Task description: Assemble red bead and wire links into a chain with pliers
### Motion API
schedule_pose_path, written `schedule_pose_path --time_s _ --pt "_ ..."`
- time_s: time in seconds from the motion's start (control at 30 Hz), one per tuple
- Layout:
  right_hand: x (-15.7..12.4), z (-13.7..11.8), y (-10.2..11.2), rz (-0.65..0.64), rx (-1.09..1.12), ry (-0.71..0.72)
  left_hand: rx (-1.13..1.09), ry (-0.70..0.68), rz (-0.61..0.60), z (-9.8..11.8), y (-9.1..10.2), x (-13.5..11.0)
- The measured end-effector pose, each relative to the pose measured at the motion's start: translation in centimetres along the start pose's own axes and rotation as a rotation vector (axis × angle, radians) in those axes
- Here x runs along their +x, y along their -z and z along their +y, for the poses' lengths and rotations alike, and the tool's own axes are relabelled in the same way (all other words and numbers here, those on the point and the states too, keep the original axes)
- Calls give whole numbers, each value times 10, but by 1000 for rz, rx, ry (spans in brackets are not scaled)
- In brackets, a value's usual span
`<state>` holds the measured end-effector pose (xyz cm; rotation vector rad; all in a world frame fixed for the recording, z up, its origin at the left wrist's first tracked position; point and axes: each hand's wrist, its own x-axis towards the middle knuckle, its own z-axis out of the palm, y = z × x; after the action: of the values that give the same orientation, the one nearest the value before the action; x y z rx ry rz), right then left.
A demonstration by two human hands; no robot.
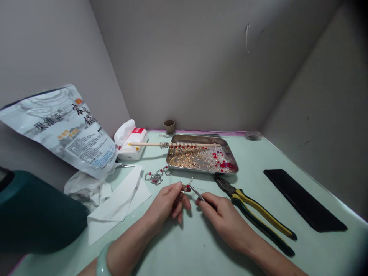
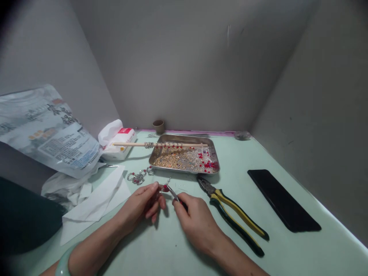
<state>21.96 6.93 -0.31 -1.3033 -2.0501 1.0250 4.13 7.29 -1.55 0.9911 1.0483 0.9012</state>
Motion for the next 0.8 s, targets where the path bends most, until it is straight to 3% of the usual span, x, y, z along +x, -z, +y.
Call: schedule_pose_path --time_s 0.8 --pt "-2 0 0 14 -42 28 16 -33 -37 -3 1 -1"
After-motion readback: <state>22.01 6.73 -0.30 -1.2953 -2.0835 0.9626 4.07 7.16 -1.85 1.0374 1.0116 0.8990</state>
